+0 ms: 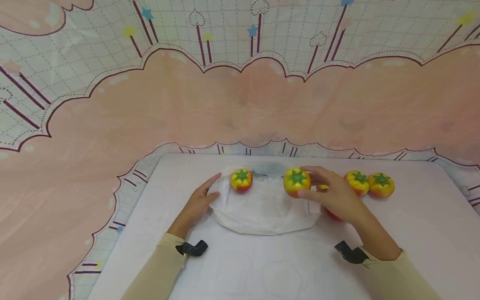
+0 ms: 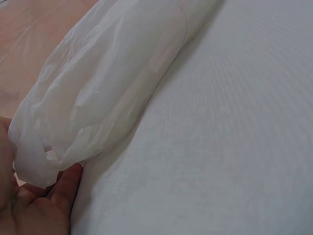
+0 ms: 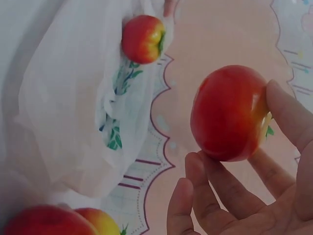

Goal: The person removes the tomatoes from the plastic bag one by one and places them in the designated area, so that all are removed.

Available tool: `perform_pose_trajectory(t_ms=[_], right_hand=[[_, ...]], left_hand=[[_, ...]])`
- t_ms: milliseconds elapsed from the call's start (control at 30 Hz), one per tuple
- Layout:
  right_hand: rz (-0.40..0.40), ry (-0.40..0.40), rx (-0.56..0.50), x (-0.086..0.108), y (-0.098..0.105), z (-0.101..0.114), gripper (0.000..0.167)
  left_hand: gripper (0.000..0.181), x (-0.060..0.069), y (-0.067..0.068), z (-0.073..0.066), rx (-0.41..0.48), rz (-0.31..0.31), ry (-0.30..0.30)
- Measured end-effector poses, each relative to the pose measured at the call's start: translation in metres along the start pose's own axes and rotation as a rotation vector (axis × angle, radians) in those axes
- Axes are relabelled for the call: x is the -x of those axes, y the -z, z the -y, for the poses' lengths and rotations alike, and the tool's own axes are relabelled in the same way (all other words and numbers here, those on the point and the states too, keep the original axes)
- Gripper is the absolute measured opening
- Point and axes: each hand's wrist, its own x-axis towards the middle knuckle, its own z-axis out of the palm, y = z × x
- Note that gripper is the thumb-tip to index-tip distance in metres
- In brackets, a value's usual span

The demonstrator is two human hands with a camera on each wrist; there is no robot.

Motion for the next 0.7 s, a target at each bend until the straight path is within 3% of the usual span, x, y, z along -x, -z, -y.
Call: perform_pose_trajectory(t_ms=[700], right_hand=[[-0.037,-0.05,0.052,0.007,0.024,-0.017,0.083]], left_hand=[[0.058,-0.005,-0.001,0.002,0.008,0.0,-0.003]])
